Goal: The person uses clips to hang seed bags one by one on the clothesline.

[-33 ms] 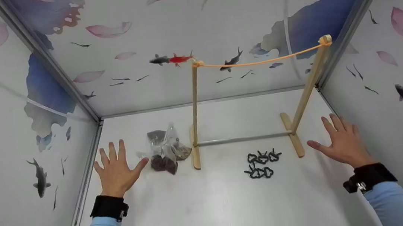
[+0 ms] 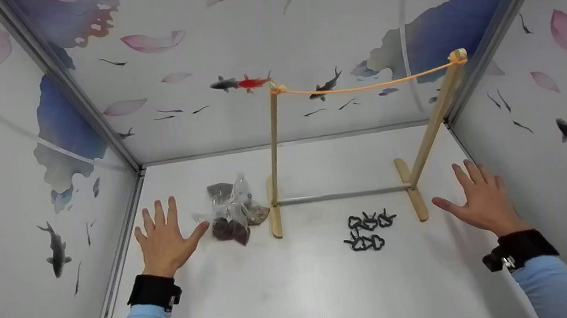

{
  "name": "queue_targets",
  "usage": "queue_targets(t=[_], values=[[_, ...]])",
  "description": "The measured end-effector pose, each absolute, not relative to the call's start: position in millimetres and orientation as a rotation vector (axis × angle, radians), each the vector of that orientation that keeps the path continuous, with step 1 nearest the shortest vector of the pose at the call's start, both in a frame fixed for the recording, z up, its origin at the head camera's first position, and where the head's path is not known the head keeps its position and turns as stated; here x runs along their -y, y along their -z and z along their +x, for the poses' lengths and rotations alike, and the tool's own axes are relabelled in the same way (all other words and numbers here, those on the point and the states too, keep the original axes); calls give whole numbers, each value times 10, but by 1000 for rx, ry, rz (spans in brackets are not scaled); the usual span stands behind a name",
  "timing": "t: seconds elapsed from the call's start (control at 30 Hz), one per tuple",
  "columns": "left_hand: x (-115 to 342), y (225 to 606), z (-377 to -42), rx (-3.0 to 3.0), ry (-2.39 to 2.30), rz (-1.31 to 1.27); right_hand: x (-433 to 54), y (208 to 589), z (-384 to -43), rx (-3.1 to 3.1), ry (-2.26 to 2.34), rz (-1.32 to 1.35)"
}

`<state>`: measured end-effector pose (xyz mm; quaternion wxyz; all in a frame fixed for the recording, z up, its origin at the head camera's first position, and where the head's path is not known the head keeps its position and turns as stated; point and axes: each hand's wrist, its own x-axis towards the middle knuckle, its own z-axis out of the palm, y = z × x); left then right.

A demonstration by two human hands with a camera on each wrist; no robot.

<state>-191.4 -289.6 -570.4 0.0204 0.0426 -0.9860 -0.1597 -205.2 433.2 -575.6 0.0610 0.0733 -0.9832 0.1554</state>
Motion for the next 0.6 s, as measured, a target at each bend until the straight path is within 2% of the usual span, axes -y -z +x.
queue_targets(t=[0.37, 0.6], values=[[2822, 5812, -1943, 2978, 609, 63, -4244, 5809, -2024, 2919, -584, 192], [2808, 5993, -1958, 2931, 691, 125, -4176, 5898, -1985, 2895, -581, 180]])
